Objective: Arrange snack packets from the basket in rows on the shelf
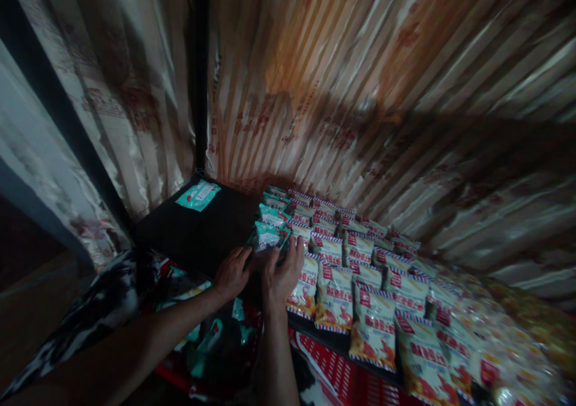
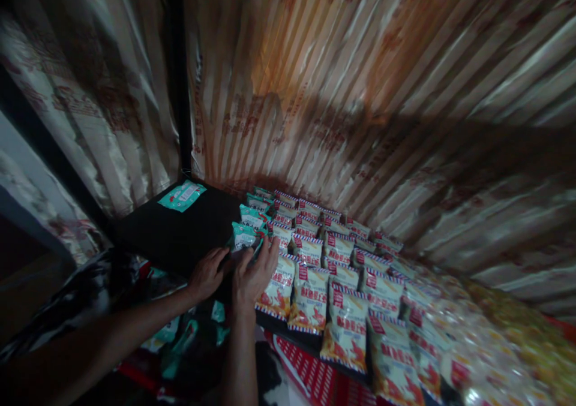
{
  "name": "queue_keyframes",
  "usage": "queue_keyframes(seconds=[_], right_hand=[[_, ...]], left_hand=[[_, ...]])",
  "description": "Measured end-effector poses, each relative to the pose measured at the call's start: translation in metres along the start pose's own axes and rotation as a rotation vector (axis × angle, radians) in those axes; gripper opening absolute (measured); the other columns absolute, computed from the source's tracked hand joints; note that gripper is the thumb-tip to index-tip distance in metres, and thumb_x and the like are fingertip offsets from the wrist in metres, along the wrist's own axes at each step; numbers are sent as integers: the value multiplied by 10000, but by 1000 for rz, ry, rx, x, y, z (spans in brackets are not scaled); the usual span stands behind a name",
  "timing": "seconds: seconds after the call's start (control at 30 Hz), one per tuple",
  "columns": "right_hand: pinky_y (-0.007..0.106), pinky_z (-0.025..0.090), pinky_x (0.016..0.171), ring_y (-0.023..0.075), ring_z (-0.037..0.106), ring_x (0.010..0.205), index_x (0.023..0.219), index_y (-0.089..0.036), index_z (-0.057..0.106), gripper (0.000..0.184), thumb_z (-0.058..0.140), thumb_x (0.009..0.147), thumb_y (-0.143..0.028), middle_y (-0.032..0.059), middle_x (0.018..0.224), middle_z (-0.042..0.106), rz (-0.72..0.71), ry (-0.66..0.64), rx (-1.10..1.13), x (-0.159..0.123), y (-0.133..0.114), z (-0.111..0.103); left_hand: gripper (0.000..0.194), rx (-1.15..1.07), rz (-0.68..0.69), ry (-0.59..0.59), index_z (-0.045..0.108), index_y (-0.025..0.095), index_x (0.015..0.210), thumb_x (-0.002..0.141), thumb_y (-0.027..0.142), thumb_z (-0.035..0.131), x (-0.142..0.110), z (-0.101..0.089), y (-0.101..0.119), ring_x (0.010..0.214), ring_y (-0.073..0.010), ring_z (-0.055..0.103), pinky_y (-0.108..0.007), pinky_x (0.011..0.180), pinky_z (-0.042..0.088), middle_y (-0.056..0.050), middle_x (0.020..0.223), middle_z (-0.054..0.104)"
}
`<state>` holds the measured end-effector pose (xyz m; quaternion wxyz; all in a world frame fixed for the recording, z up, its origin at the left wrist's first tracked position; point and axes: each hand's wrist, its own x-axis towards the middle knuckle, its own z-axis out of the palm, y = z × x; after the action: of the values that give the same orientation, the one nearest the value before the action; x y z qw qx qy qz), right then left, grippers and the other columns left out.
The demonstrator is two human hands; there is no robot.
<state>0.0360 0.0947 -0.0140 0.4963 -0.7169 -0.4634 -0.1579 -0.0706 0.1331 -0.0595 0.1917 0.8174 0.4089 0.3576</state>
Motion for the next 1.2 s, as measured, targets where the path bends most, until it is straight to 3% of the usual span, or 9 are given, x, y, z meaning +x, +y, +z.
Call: queue_keyframes(seconds=[0.33,0.5,0.63,0.8,0.87,1.0,1.2], right_hand=[[507,354,1025,265,300,1337,1336,-137,413,457,364,925,-330,174,1430,349,-20,-84,20,-6,7,13],[493,364,1022,262,309,1332,1315,-119,436,444,383,921,-316,187,1422,356,-25,-71,18,-8,12,14],[500,371,1016,261,303,1338,1330,-136,420,442,369,924,-302,179,1427,352,-28,-68,22,-10,13,13],[504,381,1009,261,317,1330,1323,-136,429,432,365,925,-290,181,1407,381,-26,-53,24,-9,12,14],[505,384,1006,264,323,1327,1316,-135,436,428,369,924,-292,182,1406,382,-15,-57,21,-9,13,15],[488,386,1009,255,334,1321,1303,-120,445,418,379,920,-274,187,1395,395,-14,-47,29,-9,16,19],[500,381,1011,255,325,1326,1314,-130,433,421,356,924,-271,181,1399,388,-5,-39,58,-10,17,23]], left_hand=[[318,39,-6,18,576,174,1119,901,301,383,-1,5,-4,1020,-225,597,-387,909,490,-104,1069,648],[351,-70,-57,15,570,167,1129,904,369,392,-2,-1,-1,1036,-221,589,-392,925,477,-110,1091,633],[362,-205,-174,62,546,186,1160,910,387,378,3,-8,0,1050,-195,583,-379,941,468,-99,1150,598],[443,-341,-246,165,473,195,1274,936,407,279,20,-3,-1,1304,-181,380,-402,1100,300,-86,1390,432],[480,-404,-257,109,440,189,1310,937,429,255,26,5,-2,1337,-173,330,-395,1118,268,-84,1425,400],[528,-465,-317,-46,450,140,1301,926,466,273,23,22,-3,1311,-193,380,-392,1099,306,-129,1401,433],[513,-488,-361,-46,453,139,1296,910,459,346,16,27,-1,1323,-206,360,-409,1117,263,-130,1410,420]])
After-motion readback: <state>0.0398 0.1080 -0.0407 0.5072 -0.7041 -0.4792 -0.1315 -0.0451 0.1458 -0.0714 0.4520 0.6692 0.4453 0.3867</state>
